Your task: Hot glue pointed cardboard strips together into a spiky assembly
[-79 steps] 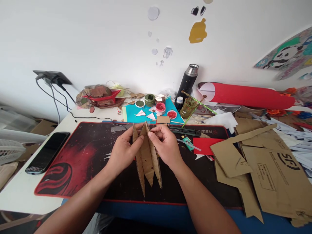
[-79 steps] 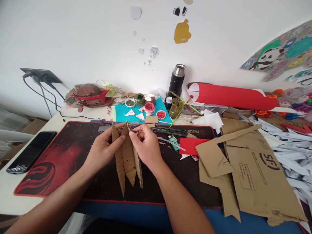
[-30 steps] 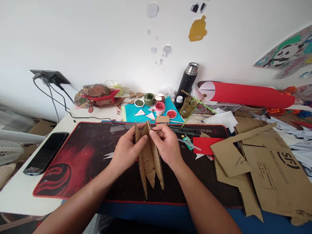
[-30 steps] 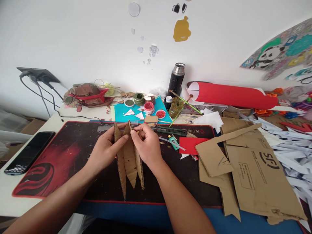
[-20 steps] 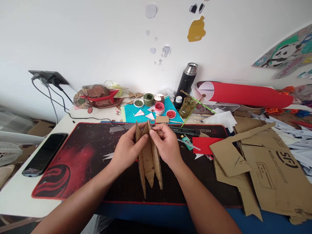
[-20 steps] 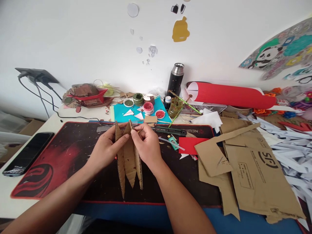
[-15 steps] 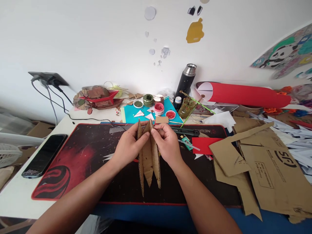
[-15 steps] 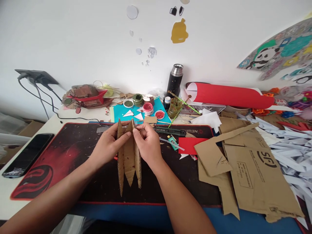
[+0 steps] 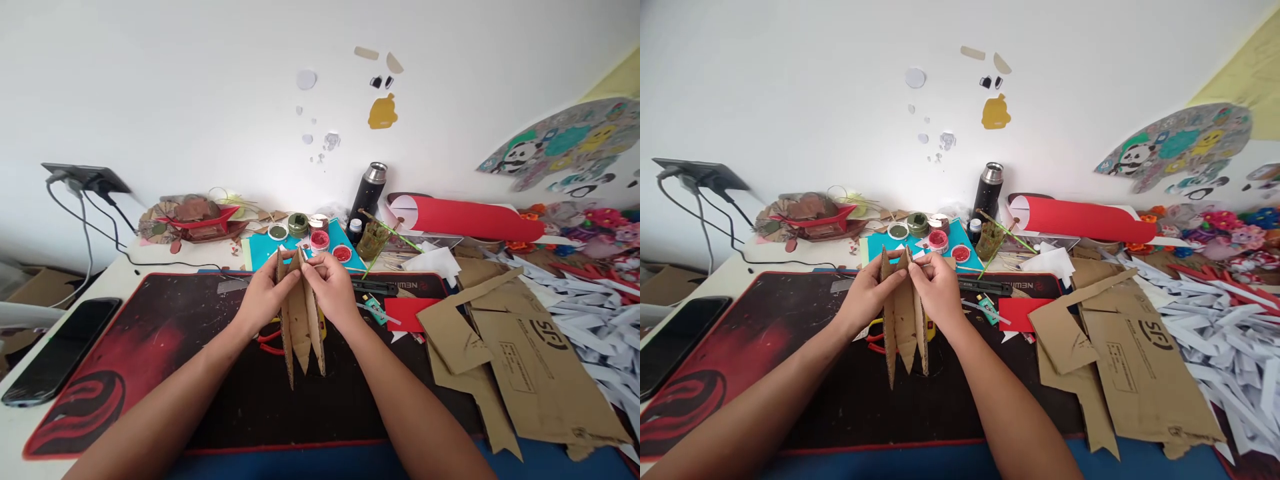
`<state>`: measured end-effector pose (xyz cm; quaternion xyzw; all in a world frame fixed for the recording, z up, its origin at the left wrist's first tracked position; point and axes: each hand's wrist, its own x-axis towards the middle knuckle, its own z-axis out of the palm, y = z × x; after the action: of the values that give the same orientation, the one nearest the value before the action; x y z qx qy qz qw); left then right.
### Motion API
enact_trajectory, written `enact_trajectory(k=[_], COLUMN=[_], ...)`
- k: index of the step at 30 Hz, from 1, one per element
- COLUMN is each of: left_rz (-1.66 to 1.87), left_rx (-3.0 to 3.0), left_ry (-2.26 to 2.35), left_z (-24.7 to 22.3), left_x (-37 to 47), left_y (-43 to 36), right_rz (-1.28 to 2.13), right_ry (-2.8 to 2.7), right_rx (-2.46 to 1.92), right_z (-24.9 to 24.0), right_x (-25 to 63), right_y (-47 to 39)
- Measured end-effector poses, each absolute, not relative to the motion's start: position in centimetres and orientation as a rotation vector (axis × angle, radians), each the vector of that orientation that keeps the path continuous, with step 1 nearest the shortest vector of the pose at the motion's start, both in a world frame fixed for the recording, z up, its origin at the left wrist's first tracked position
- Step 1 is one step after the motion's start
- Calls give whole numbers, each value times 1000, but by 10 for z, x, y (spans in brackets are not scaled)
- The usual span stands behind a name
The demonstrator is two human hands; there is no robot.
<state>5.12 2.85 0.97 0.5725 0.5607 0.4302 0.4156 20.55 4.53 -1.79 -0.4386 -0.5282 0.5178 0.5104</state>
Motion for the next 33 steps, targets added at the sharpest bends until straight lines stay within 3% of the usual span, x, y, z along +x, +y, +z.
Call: enact_trajectory(k=[7,33], left_rz=[1098,1105], left_rx=[1374,1446], left_ry=[1379,1359], left_z=[-5,-12], left_x=[46,49], left_y=[28,21], right_rz=[1302,1275], right_ry=[-1241,-1297], right_rx=[-1075,-1085], right_z=[-36,-31], right_x=[200,209], right_y=[44,36])
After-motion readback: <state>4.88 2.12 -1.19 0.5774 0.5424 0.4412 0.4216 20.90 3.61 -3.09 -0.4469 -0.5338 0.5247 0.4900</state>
